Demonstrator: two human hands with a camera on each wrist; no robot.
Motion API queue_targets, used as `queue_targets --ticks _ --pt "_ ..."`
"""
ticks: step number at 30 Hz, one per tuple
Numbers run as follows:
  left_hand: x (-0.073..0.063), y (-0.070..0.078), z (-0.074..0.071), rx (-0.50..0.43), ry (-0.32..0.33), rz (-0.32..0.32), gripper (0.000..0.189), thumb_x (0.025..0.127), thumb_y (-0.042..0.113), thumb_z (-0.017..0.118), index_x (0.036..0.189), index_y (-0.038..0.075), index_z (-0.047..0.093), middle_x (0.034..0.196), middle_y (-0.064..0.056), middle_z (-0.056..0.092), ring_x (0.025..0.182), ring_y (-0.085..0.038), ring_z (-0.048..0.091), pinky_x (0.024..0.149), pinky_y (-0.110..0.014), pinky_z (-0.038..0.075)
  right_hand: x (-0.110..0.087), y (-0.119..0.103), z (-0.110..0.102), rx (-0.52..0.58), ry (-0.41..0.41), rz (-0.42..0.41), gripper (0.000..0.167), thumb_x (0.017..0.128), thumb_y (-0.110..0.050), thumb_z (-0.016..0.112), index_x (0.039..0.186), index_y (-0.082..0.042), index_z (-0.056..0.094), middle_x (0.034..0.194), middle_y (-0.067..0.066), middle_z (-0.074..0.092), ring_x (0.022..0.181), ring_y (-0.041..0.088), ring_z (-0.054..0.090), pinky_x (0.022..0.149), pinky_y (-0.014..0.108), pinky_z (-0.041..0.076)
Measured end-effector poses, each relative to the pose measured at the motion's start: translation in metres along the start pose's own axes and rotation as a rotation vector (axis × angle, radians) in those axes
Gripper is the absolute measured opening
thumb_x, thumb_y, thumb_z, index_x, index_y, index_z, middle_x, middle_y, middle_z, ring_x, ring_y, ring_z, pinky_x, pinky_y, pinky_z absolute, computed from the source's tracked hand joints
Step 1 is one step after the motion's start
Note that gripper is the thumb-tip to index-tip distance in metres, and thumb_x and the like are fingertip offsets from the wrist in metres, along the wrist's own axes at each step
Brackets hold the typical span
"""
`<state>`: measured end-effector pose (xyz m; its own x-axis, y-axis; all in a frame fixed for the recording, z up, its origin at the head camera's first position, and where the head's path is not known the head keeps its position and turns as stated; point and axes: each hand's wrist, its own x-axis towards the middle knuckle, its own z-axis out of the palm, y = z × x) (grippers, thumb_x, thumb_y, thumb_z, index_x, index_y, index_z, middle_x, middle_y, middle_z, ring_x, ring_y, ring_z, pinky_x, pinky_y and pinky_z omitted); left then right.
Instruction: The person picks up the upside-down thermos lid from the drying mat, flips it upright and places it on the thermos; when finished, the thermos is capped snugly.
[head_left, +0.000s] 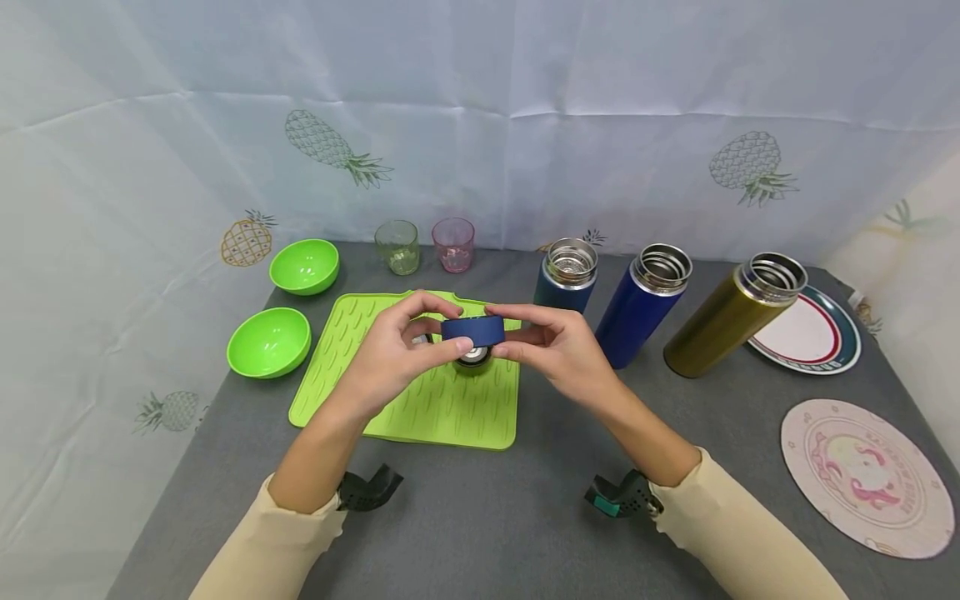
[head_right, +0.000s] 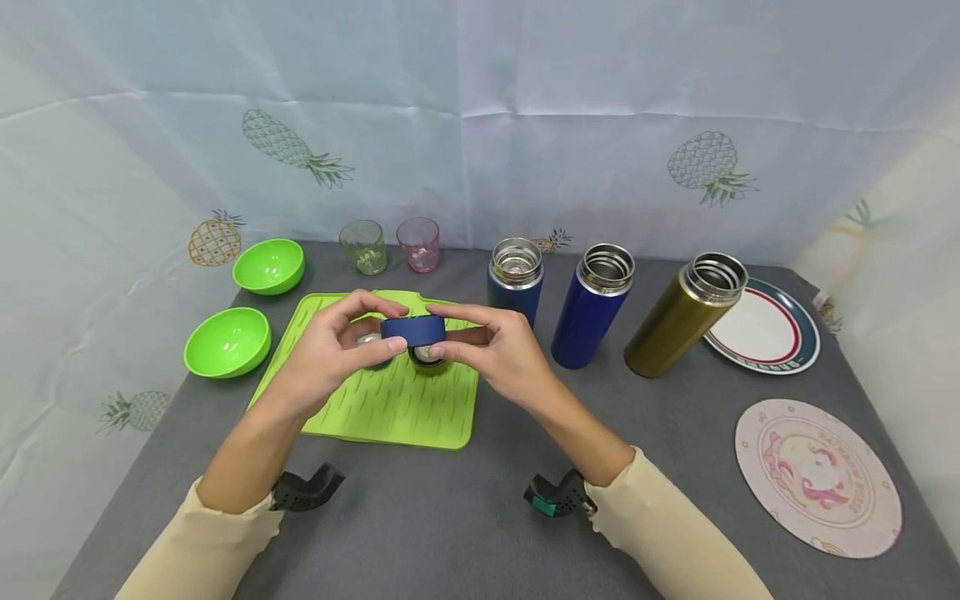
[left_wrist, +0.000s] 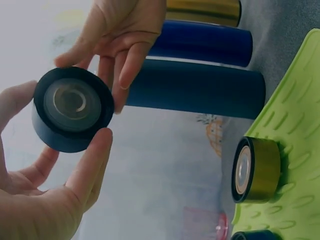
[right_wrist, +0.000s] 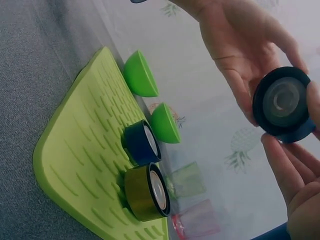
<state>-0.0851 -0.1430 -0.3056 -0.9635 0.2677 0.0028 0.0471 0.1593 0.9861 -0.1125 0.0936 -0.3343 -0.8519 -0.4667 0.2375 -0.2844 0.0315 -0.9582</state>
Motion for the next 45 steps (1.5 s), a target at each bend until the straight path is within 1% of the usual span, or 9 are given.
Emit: queue_targets --ticks 8,13,17,23,29,32,36,41,45 --pt "0.004 0.002 0.004 -0.047 -0.058 0.038 0.041 0.082 0.0 0.081 0.112 0.002 0.054 0.13 -0.015 0.062 0.106 -0.024 0.072 0.093 -0.032 0.06 -0.002 0.0 -0.003 -0.021 0.018 -0.021 0.047 0.087 -0.01 0.079 0.131 0.001 0.066 0.131 0.022 0.068 0.11 0.01 0.074 0.09 0.028 0.061" --pt "0.006 0.003 0.006 0.044 -0.035 0.095 0.044 0.076 0.003 0.087 0.105 0.005 0.054 0.13 -0.008 0.064 0.117 -0.02 0.066 0.097 -0.03 0.058 -0.004 -0.001 -0.003 0.007 0.001 -0.029 0.051 0.084 -0.003 0.081 0.132 0.003 0.064 0.136 0.021 0.066 0.114 0.008 0.071 0.096 0.031 0.059" --pt "0.007 0.003 0.008 0.139 -0.003 0.166 0.045 0.073 0.008 0.091 0.1 0.008 0.054 0.13 -0.004 0.066 0.123 -0.017 0.063 0.1 -0.035 0.057 -0.006 -0.003 -0.003 -0.066 0.026 -0.096 0.051 0.082 0.0 0.081 0.131 0.002 0.065 0.139 0.019 0.065 0.123 0.003 0.065 0.099 0.031 0.058" --pt "0.007 0.006 0.008 0.203 0.059 0.217 0.043 0.072 0.009 0.091 0.095 0.01 0.055 0.13 -0.002 0.068 0.125 -0.015 0.062 0.1 -0.044 0.054 -0.011 -0.013 -0.008 -0.152 0.151 -0.264 0.05 0.078 0.009 0.081 0.125 0.002 0.069 0.13 0.02 0.068 0.122 0.007 0.066 0.1 0.032 0.058" --pt "0.007 0.011 0.004 0.202 0.106 0.226 0.043 0.071 0.007 0.091 0.095 0.009 0.056 0.134 -0.002 0.066 0.127 -0.015 0.061 0.105 -0.039 0.053 -0.02 -0.021 -0.023 -0.244 0.332 -0.379 0.056 0.07 0.015 0.084 0.123 0.008 0.067 0.13 -0.001 0.066 0.12 0.009 0.064 0.103 0.025 0.053" --pt "0.007 0.014 0.002 0.197 0.126 0.237 0.043 0.07 0.006 0.091 0.095 0.009 0.056 0.135 0.0 0.066 0.128 -0.013 0.06 0.106 -0.036 0.053 -0.025 -0.02 -0.028 -0.266 0.41 -0.407 0.062 0.068 0.018 0.084 0.126 0.013 0.062 0.137 -0.001 0.061 0.126 0.011 0.06 0.109 0.024 0.048" --pt "0.009 0.017 0.0 0.173 0.139 0.26 0.042 0.07 0.002 0.09 0.095 0.007 0.057 0.135 -0.001 0.067 0.128 -0.011 0.061 0.105 -0.032 0.053 -0.026 -0.013 -0.031 -0.275 0.458 -0.387 0.078 0.068 0.02 0.083 0.139 0.012 0.051 0.152 0.012 0.049 0.144 0.016 0.047 0.121 0.03 0.039" --pt "0.015 0.021 0.001 0.17 0.143 0.299 0.043 0.071 0.002 0.09 0.099 0.006 0.059 0.135 -0.002 0.067 0.127 -0.011 0.062 0.103 -0.028 0.053 -0.024 0.002 -0.032 -0.276 0.462 -0.276 0.096 0.073 0.017 0.081 0.156 -0.003 0.036 0.166 0.01 0.033 0.156 0.02 0.032 0.128 0.029 0.028" --pt "0.021 0.025 0.004 0.17 0.149 0.324 0.044 0.071 0.003 0.091 0.104 0.006 0.061 0.135 -0.002 0.067 0.125 -0.011 0.063 0.102 -0.028 0.054 -0.02 0.013 -0.031 -0.246 0.468 -0.2 0.1 0.079 0.01 0.081 0.16 -0.01 0.027 0.168 0.008 0.028 0.158 0.02 0.029 0.128 0.026 0.025"
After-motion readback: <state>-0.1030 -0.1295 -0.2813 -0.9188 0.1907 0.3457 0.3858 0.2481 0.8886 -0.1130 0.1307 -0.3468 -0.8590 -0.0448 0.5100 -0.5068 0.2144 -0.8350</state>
